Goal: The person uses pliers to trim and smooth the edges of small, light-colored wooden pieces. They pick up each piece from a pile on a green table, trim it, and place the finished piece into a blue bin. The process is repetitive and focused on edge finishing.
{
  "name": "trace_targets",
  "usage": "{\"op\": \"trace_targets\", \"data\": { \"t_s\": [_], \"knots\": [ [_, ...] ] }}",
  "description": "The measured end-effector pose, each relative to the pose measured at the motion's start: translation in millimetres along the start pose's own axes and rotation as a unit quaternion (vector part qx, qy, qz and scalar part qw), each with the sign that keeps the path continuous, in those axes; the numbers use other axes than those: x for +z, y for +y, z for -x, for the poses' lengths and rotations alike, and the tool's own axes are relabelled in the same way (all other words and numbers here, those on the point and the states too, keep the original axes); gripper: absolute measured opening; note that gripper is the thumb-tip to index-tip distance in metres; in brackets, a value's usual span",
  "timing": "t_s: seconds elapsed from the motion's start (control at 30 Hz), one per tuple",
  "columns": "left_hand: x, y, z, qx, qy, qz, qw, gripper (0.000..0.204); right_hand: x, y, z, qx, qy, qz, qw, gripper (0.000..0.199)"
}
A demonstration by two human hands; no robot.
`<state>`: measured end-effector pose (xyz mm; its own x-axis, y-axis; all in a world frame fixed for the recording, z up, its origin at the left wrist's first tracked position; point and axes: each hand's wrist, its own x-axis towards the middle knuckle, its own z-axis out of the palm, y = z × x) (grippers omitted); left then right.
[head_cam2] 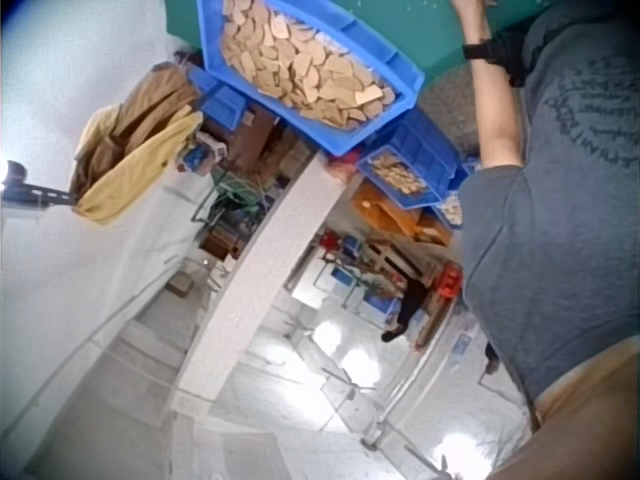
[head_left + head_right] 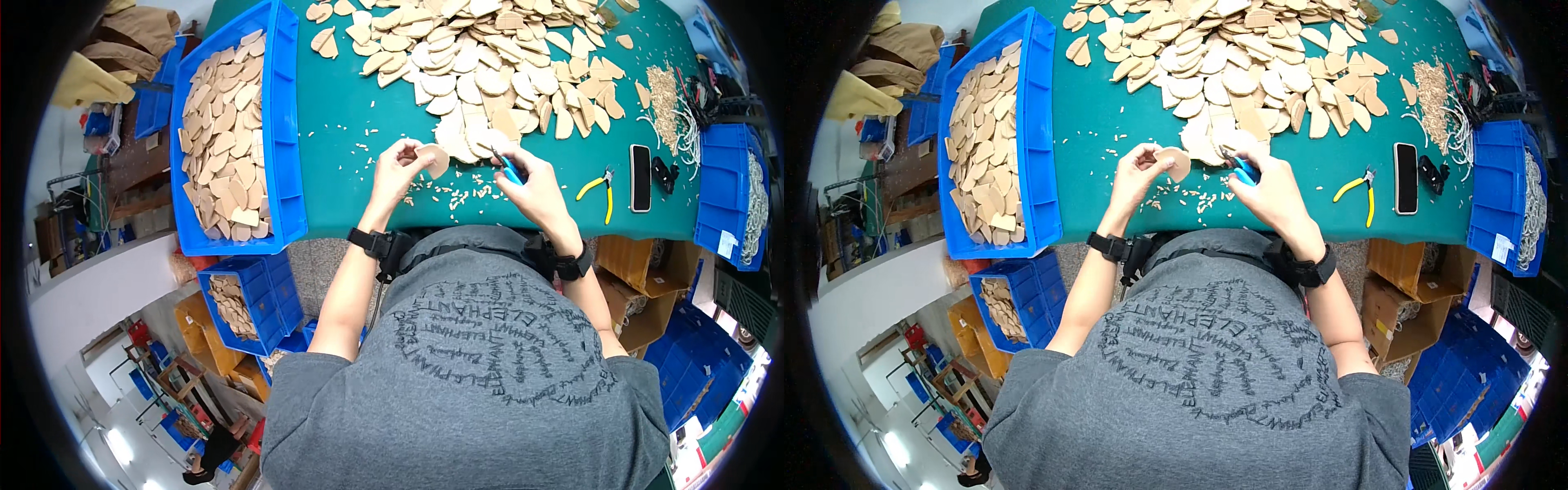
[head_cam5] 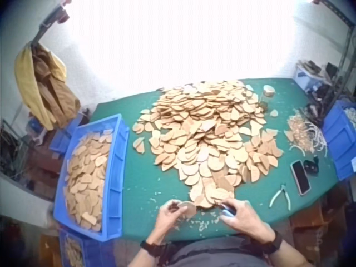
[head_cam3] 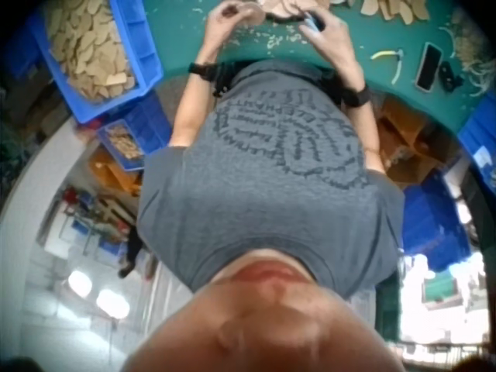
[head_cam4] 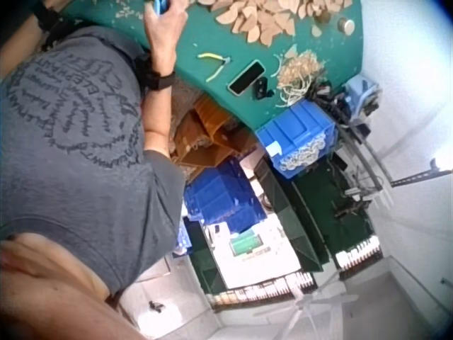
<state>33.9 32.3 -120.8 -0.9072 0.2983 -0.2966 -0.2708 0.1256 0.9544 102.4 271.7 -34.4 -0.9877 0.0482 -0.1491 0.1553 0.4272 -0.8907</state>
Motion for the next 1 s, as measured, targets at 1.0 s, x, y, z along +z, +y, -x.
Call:
{"op": "trace_targets", "data": {
  "t_s": [1.0],
  "knots": [
    [13.4, 139.3, 42.1, 0.092, -0.099, -0.172, 0.976, 0.026, 0.7, -47.4, -21.0, -0.126, -0.096, -0.006, 0.987, 0.020]
  ]
}}
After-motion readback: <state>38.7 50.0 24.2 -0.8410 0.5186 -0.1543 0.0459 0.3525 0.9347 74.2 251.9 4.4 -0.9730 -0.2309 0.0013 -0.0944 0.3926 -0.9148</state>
